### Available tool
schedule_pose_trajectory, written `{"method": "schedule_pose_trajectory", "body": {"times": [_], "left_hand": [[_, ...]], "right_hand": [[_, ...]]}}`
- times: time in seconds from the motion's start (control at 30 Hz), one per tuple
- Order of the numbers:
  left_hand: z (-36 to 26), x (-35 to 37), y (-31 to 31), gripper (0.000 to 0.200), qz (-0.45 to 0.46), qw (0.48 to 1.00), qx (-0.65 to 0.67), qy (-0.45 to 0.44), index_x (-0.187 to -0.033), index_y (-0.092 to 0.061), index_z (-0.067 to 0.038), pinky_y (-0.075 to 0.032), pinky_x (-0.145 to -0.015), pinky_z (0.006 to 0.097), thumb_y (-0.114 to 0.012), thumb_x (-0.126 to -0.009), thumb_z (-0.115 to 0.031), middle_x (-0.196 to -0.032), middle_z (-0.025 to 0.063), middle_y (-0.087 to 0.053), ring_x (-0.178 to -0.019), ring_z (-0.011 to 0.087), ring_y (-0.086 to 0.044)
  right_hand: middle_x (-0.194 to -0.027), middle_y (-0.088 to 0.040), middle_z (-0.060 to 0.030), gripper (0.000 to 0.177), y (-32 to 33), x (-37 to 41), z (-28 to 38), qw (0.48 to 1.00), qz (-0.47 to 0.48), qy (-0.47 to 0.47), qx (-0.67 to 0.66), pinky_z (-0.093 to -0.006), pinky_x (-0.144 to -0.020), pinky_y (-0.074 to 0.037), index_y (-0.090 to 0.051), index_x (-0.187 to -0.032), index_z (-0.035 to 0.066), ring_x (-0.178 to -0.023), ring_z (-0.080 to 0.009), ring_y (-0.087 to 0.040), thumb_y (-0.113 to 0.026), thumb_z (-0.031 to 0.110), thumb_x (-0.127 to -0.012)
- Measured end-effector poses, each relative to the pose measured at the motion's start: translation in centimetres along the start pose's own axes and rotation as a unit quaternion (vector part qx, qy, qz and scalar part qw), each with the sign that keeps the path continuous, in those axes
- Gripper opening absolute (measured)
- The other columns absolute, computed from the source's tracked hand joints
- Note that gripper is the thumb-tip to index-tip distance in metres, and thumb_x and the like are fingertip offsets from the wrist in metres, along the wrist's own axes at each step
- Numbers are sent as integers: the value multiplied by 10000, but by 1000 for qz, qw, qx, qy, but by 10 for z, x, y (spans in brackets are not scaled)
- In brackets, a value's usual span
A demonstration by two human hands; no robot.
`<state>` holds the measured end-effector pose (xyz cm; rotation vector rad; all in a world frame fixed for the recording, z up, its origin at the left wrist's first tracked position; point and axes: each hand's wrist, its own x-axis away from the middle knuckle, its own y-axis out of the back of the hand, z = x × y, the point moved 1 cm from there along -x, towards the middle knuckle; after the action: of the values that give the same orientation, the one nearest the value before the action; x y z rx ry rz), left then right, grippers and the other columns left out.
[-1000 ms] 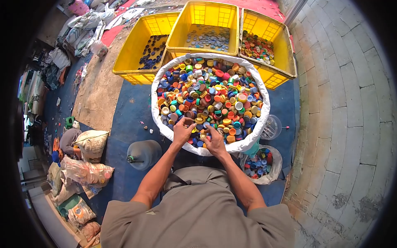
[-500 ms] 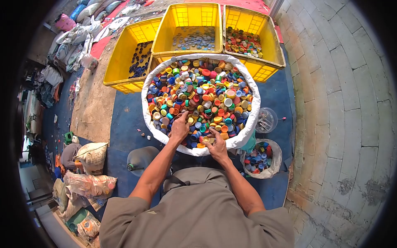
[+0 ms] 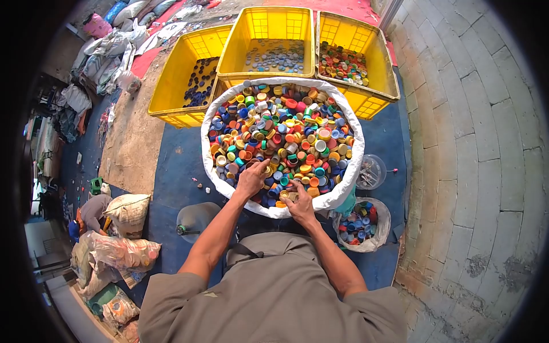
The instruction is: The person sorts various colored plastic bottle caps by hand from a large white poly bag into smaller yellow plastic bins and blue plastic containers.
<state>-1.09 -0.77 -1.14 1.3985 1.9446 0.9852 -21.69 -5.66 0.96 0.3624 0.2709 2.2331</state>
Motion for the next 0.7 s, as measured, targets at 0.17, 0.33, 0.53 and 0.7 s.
{"method": "schedule_pose_trajectory", "body": {"times": [0.17, 0.33, 0.53, 0.7], "left_hand": [[1, 1, -1, 451, -3, 1000, -3, -22, -1281, -503, -134, -533, -664, 419, -594, -839, -118, -1084, 128, -632, -793, 338, -654], [1, 4, -2, 407, 13, 1000, -18, 17, -1261, -510, -95, -530, -661, 425, -570, -862, -150, -1006, 168, -639, -787, 367, -644], [13, 5, -15, 369, -77, 997, 12, 28, -1211, -533, -28, -521, -671, 449, -562, -870, -165, -950, 197, -634, -792, 382, -635], [10, 6, -11, 330, -78, 995, 34, 48, -1166, -560, -4, -511, -715, 447, -547, -860, -129, -948, 212, -630, -830, 388, -625]], "right_hand": [[-988, -647, -93, 607, -3, -1, -3, 1000, 5, -1, -3, -290, -769, -494, -468, -1288, 45, -919, -175, -628, -741, 154, -758], [-985, -647, -97, 593, -3, -2, -8, 1000, 2, 0, 3, -293, -780, -503, -471, -1282, 42, -910, -175, -631, -739, 163, -767], [-986, -646, -100, 581, -1, -4, -4, 1000, -4, -18, -13, -293, -787, -503, -474, -1278, 33, -916, -171, -630, -736, 163, -776], [-1003, -642, -84, 562, -1, -6, -5, 1000, -11, -6, -15, -276, -776, -499, -478, -1267, 32, -896, -152, -627, -735, 186, -792]]}}
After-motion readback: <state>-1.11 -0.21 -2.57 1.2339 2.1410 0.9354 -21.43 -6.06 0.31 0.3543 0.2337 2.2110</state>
